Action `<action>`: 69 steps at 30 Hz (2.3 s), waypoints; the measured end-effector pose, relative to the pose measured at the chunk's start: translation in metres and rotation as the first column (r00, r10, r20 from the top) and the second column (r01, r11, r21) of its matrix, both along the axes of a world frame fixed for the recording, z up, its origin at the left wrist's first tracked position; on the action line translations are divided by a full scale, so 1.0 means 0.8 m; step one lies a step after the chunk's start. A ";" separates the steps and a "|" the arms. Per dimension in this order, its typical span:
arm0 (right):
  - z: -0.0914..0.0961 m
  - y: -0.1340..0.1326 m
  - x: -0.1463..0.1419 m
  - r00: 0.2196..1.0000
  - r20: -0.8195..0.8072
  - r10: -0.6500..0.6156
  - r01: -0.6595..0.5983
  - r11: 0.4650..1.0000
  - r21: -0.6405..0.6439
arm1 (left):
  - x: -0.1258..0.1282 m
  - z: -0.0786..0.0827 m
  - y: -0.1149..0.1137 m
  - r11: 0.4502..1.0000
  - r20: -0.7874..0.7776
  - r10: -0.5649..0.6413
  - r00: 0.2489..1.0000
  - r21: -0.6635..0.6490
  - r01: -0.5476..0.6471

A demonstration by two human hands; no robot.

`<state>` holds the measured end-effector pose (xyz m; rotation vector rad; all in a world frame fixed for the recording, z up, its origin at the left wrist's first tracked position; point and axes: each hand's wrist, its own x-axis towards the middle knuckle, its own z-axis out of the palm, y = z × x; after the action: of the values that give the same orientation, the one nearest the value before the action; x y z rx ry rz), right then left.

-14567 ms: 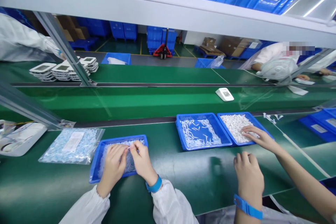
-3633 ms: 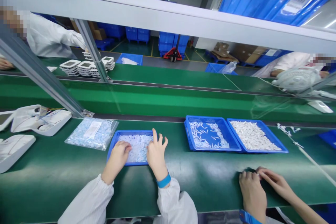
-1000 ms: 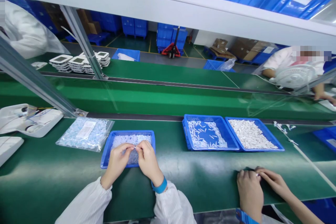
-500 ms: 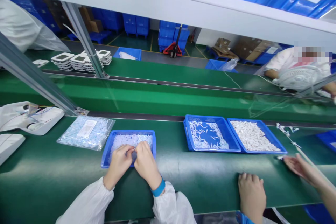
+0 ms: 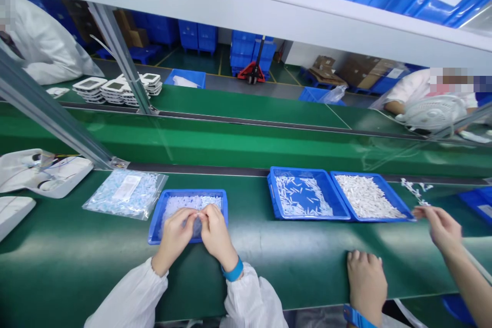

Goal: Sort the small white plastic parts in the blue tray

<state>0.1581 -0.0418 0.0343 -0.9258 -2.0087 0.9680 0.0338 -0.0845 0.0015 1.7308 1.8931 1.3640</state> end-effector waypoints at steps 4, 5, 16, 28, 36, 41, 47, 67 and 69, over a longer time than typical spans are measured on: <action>-0.023 0.007 0.000 1.000 -0.020 -0.007 0.006 1.000 -0.023 | 0.001 -0.001 0.000 1.000 -0.043 -0.018 0.999 0.024 0.019; -0.022 0.007 0.000 1.000 -0.026 -0.010 0.009 1.000 -0.018 | 0.001 -0.003 -0.001 0.999 -0.054 -0.026 0.998 0.020 0.027; 0.065 0.006 0.246 0.991 -0.096 -0.095 0.110 0.981 0.158 | -0.002 -0.006 -0.008 0.998 -0.080 -0.047 0.996 -0.032 0.044; 0.038 0.019 0.330 0.985 -0.085 -0.151 0.161 0.979 0.126 | -0.002 -0.007 -0.011 0.995 -0.146 -0.104 0.984 -0.024 0.102; 0.054 0.010 0.192 0.999 -0.005 -0.033 0.033 0.980 0.198 | -0.003 -0.006 -0.011 0.988 -0.290 -0.152 0.945 -0.072 0.137; 0.000 0.004 0.003 0.972 0.199 0.128 -0.139 0.989 0.045 | -0.015 0.001 -0.009 0.954 -0.362 -0.287 0.887 -0.189 0.232; -0.031 0.004 0.001 0.977 0.192 0.091 -0.083 0.995 -0.048 | -0.021 0.009 -0.010 0.936 -0.206 -0.317 0.926 -0.222 0.272; 0.001 -0.002 0.004 0.997 0.051 0.056 -0.064 0.984 0.167 | -0.024 0.003 -0.010 0.980 -0.042 -0.161 0.986 -0.124 0.155; -0.001 -0.003 0.003 0.997 0.063 0.053 -0.064 0.982 0.177 | -0.024 0.002 -0.011 0.978 -0.048 -0.175 0.983 -0.124 0.168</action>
<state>0.1607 -0.0439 0.0334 -0.8089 -2.1424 0.7845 0.0144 -0.0929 0.0031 1.8443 1.7682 1.1258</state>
